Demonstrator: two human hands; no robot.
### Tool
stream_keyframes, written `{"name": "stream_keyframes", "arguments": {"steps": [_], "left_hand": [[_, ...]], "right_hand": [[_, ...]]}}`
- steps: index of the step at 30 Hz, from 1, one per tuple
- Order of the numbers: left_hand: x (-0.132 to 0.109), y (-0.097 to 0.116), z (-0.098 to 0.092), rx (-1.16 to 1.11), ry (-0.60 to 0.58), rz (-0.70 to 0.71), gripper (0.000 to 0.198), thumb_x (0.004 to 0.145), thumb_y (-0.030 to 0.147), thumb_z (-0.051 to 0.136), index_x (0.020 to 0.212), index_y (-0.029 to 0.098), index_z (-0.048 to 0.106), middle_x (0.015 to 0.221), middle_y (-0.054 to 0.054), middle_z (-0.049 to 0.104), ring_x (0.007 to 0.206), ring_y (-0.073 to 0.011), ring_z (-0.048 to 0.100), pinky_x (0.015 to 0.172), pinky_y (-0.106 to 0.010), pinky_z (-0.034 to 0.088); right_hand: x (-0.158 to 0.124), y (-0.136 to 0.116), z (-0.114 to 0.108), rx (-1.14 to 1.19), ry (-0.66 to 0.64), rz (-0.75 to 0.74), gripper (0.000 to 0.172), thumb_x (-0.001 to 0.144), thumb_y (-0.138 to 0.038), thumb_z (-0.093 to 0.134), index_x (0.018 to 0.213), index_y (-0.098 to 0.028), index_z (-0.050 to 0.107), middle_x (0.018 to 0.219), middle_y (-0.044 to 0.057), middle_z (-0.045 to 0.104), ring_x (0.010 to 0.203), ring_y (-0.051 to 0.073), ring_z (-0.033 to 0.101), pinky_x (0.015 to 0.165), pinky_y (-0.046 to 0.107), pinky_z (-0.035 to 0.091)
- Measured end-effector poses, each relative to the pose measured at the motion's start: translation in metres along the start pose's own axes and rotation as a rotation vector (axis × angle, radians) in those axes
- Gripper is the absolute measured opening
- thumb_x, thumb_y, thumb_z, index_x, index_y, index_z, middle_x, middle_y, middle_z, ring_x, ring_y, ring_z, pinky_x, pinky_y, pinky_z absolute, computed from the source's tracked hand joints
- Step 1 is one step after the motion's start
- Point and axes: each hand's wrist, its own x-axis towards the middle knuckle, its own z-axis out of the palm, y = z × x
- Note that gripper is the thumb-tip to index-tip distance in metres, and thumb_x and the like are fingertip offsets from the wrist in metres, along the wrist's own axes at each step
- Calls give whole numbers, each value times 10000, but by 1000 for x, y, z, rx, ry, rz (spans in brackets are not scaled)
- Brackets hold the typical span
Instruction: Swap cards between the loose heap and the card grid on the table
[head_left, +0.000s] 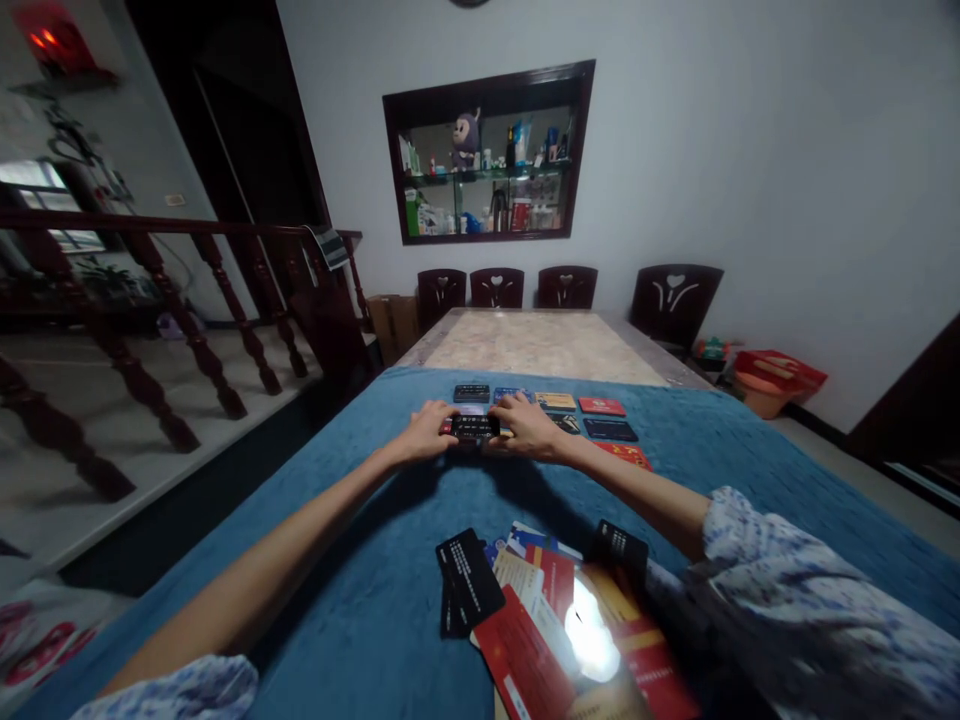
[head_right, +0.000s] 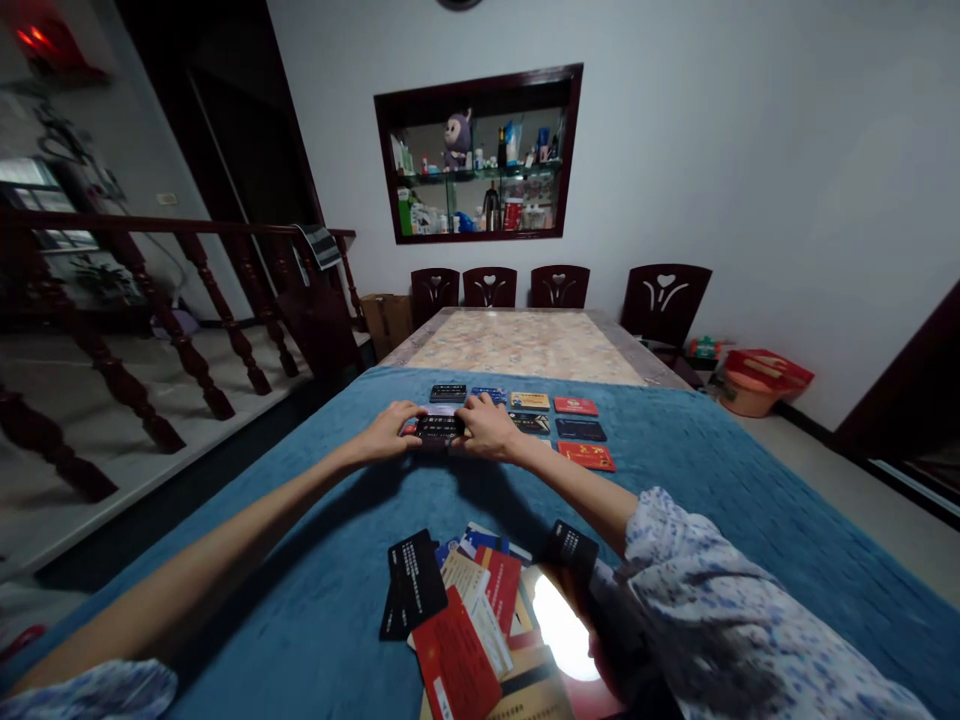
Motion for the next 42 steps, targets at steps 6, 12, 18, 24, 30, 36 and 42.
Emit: {"name": "stream_keyframes", "arguments": {"steps": [6,12,18,24,30,36,42], "left_hand": [[29,-8,-2,79,0,-23,483,761,254,639,1239,189,616,1292,-103,592,1235,-307,495,1047,-465,421],[58,-22,3,74,27,-27,478,728,237,663,1202,179,649,1267,-110,620,1204,-338,528,1019,-458,453],[89,-39,9,43,59,-28,467,681,201,673,1148,184,667,1232,-104,634,1182,-322,533,1035,-468,443],[113,-49,12,53,40,-50,468,656,165,637,1121,139,679,1212,-118,631,1163,-328,550,1019,-438,462],[131,-58,20,87,38,-33,423,646,129,612,1060,114,697,1151,-126,666,1099,-316,597,975,-392,494],[146,-63,25,55,-36,-77,374,647,116,603,1005,140,710,977,-86,725,1014,-291,646,877,-326,521],[155,-69,31,47,-86,-99,352,653,118,590,983,116,712,931,-91,732,888,-260,673,777,-293,530]], "right_hand": [[25,13,-1,-9,-17,32,410,847,-391,626,1200,-184,642,1243,147,560,1154,318,443,858,409,440],[47,21,-3,-27,-49,79,418,837,-391,613,1208,-203,651,1268,154,555,1175,338,447,870,430,457],[74,35,2,-57,-58,92,434,830,-392,618,1219,-201,647,1279,160,561,1173,350,450,855,428,466],[96,48,10,-71,-83,121,406,856,-395,618,1214,-205,653,1292,156,564,1205,352,454,855,402,463],[115,54,19,-79,-119,148,417,857,-383,626,1233,-205,647,1320,157,556,1246,368,431,868,421,466],[130,61,26,-85,-144,171,443,857,-392,620,1264,-217,633,1342,143,549,1257,357,432,894,419,459],[139,67,30,-77,-186,187,425,855,-417,622,1236,-230,652,1361,130,561,1265,365,439,897,427,465]]}}
